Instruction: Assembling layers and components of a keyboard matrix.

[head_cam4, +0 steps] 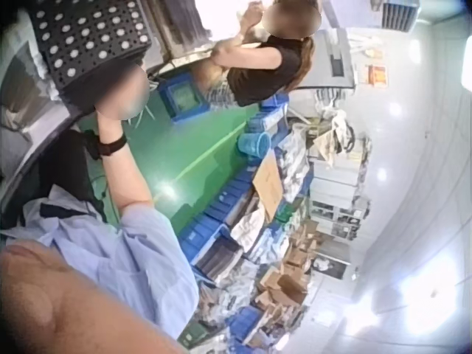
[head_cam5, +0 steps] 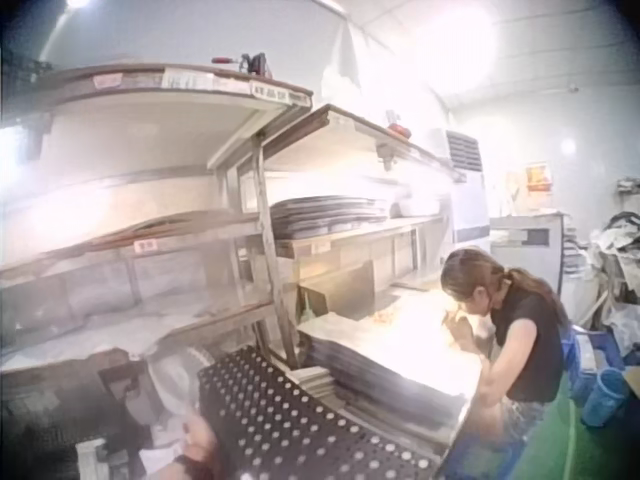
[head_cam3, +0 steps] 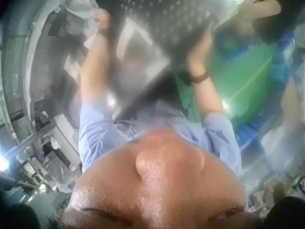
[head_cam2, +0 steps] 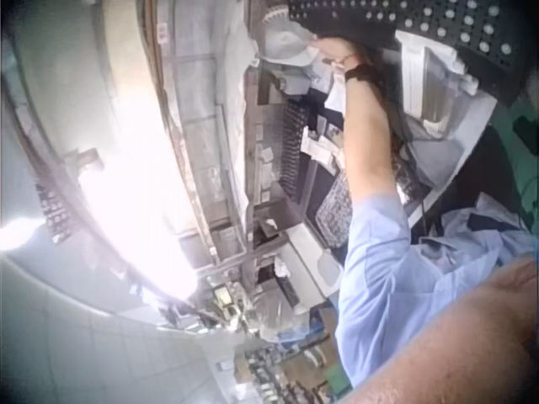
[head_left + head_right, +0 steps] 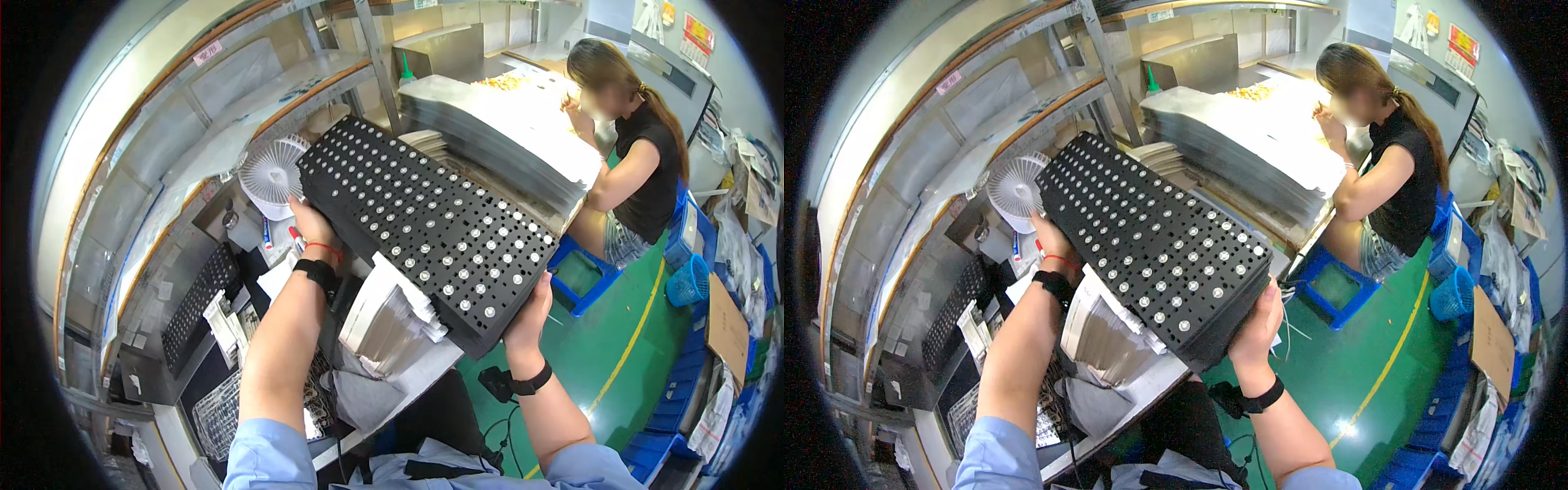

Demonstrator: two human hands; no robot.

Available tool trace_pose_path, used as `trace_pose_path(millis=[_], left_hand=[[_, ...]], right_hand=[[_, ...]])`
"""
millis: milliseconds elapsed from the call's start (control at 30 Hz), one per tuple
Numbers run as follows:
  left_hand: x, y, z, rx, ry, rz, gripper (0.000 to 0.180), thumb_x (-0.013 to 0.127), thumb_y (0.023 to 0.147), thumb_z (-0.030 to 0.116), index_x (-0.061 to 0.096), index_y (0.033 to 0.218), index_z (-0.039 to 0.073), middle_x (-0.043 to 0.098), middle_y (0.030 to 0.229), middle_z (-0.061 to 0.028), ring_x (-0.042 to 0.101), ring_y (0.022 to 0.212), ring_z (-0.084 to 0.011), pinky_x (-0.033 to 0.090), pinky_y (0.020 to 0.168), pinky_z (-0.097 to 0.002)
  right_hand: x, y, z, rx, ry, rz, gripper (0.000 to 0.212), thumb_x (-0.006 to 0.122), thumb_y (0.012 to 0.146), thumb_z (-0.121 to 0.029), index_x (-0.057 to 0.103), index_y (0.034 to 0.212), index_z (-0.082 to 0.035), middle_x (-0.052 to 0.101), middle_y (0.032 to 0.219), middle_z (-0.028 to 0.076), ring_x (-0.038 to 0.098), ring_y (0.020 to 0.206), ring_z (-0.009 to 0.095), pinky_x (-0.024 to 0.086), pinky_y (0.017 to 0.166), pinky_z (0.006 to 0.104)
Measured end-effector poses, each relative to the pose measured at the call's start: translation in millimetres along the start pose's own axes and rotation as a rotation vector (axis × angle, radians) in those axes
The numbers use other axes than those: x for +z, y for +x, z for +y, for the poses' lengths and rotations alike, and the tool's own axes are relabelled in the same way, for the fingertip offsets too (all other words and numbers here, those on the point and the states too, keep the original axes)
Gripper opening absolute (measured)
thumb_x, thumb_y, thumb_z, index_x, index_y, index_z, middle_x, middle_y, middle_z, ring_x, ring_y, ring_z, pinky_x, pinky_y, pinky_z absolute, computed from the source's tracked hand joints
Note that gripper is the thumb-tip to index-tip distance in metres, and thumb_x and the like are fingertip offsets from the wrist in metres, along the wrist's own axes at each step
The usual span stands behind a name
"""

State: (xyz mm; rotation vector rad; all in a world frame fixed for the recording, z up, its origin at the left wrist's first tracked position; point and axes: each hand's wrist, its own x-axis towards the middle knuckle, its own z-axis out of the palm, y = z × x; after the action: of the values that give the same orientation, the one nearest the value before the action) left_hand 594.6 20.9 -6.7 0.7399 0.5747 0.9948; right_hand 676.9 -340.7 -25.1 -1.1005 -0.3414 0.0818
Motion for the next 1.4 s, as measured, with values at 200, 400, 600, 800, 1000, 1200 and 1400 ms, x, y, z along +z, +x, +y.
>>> trace_pose_path(millis=[200,400,600,800,1000,1200,1400], left_hand=[[-7.3,15.4,-2.9,0.081,0.146,0.254,0.071,0.031,0.096,0.056,0.058,0.115,-0.007,0.063,0.108,-0.0153,0.061,0.098,-0.0273,0.046,0.087,-0.0375],[9.1,-2.8,2.2,0.195,0.418,0.392,0.066,0.03,0.099,0.05,0.057,0.115,-0.009,0.063,0.11,-0.017,0.06,0.098,-0.028,0.043,0.089,-0.0357],[7.8,-7.6,7.3,0.236,0.236,0.116,0.067,0.03,0.1,0.05,0.056,0.118,-0.009,0.063,0.112,-0.0148,0.059,0.098,-0.023,0.043,0.089,-0.0324],[16.8,-16.7,16.6,0.264,0.297,0.095,0.07,0.031,0.1,0.053,0.057,0.115,-0.01,0.064,0.108,-0.0156,0.059,0.095,-0.0221,0.044,0.087,-0.0313],[24.4,-19.4,18.6,0.314,0.57,0.297,0.076,0.028,0.098,0.055,0.059,0.105,-0.014,0.066,0.1,-0.0202,0.06,0.09,-0.0274,0.044,0.085,-0.0359],[26.0,-14.1,14.8,0.365,0.779,0.387,0.079,0.026,0.098,0.059,0.059,0.102,-0.013,0.064,0.094,-0.0186,0.057,0.084,-0.0252,0.043,0.082,-0.0356],[19.7,-10.9,-1.7,0.362,0.385,0.119,0.071,0.03,0.098,0.055,0.058,0.115,-0.008,0.063,0.112,-0.0189,0.058,0.1,-0.0267,0.042,0.09,-0.0344]], right_hand=[[-0.9,-0.6,-3.0,0.088,0.188,0.008,0.052,0.033,0.102,-0.044,0.056,0.111,0.002,0.062,0.103,0.009,0.057,0.092,0.014,0.045,0.083,0.0288],[-4.0,6.5,-3.9,0.06,0.091,-0.002,0.057,0.031,0.103,-0.046,0.057,0.115,0.003,0.062,0.107,0.01,0.058,0.094,0.016,0.045,0.084,0.0293],[-3.4,5.5,-0.5,0.023,0.116,-0.038,0.063,0.037,0.097,-0.057,0.051,0.121,0.0,0.059,0.115,0.01,0.056,0.106,0.018,0.043,0.093,0.0324],[3.6,-3.2,-1.3,-0.103,0.054,-0.052,0.066,0.039,0.095,-0.061,0.044,0.129,-0.005,0.054,0.123,0.007,0.053,0.111,0.018,0.041,0.097,0.0341],[7.2,-0.3,-6.4,-0.017,0.051,-0.046,0.06,0.037,0.097,-0.057,0.049,0.119,-0.002,0.055,0.113,0.007,0.052,0.104,0.015,0.04,0.092,0.0306],[11.8,3.0,-11.0,0.086,0.184,0.034,0.049,0.037,0.1,-0.048,0.05,0.117,-0.003,0.058,0.108,0.006,0.056,0.099,0.015,0.045,0.087,0.0308],[4.3,4.1,-1.7,0.035,0.174,0.004,0.054,0.039,0.099,-0.052,0.049,0.119,-0.003,0.057,0.111,0.006,0.054,0.102,0.014,0.042,0.091,0.0313]])
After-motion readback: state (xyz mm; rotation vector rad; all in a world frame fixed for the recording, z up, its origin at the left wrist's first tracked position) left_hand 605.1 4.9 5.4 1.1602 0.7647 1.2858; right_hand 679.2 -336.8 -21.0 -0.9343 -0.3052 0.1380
